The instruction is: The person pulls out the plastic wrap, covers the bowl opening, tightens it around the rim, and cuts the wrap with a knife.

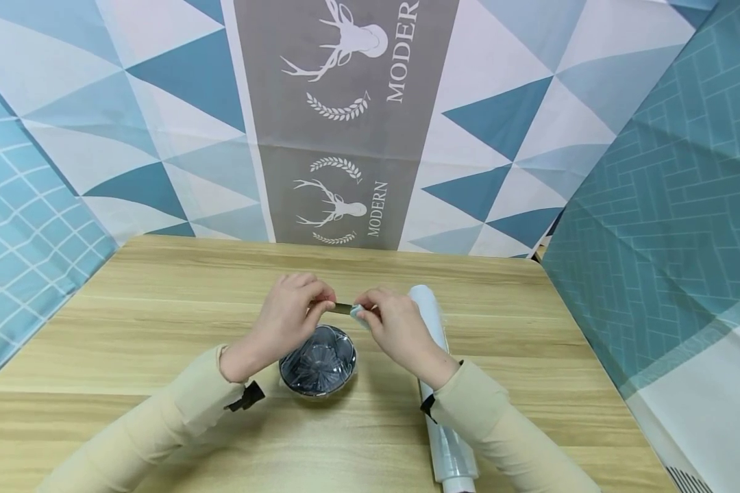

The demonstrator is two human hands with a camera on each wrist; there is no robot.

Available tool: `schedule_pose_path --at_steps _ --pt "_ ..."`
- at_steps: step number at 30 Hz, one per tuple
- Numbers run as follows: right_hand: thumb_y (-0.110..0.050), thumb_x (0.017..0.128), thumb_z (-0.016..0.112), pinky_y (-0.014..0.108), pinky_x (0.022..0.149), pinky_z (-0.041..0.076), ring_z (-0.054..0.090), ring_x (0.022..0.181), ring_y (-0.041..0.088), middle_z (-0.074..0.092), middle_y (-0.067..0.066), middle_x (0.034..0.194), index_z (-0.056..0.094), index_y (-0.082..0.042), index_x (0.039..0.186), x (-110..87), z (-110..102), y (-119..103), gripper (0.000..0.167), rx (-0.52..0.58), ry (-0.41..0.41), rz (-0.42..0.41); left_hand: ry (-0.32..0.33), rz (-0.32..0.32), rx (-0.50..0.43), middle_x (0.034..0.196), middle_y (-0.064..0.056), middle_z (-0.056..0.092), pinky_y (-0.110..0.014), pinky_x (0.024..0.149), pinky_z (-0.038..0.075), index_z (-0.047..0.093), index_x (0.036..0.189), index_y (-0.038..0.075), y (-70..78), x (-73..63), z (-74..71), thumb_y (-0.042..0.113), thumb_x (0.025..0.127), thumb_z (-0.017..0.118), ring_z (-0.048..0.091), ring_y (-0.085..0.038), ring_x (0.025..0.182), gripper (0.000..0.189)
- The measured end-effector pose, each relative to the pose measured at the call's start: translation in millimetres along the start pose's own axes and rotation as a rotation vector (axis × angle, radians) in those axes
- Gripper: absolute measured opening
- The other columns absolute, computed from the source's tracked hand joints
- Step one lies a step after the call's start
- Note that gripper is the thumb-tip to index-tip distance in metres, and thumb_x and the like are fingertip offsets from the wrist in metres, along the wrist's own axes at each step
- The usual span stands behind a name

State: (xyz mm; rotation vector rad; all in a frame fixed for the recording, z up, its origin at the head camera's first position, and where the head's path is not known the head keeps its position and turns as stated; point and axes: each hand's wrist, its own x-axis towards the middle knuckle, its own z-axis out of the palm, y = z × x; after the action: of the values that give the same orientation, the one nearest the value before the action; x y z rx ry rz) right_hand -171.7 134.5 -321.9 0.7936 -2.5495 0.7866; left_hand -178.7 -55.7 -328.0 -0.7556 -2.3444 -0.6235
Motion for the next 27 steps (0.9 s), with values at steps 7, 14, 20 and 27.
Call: schedule_pose_path --at_steps 7,14,20,27 --pt "-0.012 0.083 0.065 0.027 0.063 0.053 0.064 0.069 0.013 0.067 0.003 0.082 0.066 -0.008 0.093 0.9 -3.2 -2.3 0.012 0.125 0.023 0.159 0.023 -0.094 -0.116 0.073 0.004 0.057 -0.030 0.071 0.038 0.064 0.078 0.012 0.3 -1.3 0.8 0.012 0.078 0.070 0.049 -0.013 0.070 0.005" --pt "-0.009 0.083 0.064 0.024 0.060 0.052 0.066 0.072 0.018 0.065 0.010 0.086 0.063 -0.002 0.098 4.0 -1.5 -4.9 0.017 0.314 0.029 0.322 0.103 -0.131 -0.225 0.071 0.001 0.058 -0.031 0.070 0.037 0.064 0.079 0.009 -0.2 -2.1 1.6 0.007 0.077 0.070 0.049 -0.012 0.066 0.006" --pt "-0.002 0.085 0.059 0.028 0.070 0.055 0.066 0.078 0.018 0.058 0.017 0.093 0.058 0.006 0.103 7.9 3.7 -7.2 0.020 0.625 0.037 0.464 0.130 -0.179 -0.290 0.073 -0.001 0.058 -0.031 0.073 0.036 0.064 0.082 0.008 -0.9 -3.9 4.0 0.007 0.078 0.069 0.050 -0.012 0.066 0.006" --pt "0.004 0.088 0.052 0.029 0.075 0.053 0.063 0.076 0.006 0.055 0.014 0.095 0.052 0.013 0.107 11.0 10.4 -9.9 0.021 0.909 0.101 0.563 0.136 -0.221 -0.352 0.075 -0.001 0.061 -0.026 0.070 0.044 0.064 0.082 0.008 -0.2 -4.8 6.6 0.007 0.077 0.070 0.056 -0.011 0.067 0.008"
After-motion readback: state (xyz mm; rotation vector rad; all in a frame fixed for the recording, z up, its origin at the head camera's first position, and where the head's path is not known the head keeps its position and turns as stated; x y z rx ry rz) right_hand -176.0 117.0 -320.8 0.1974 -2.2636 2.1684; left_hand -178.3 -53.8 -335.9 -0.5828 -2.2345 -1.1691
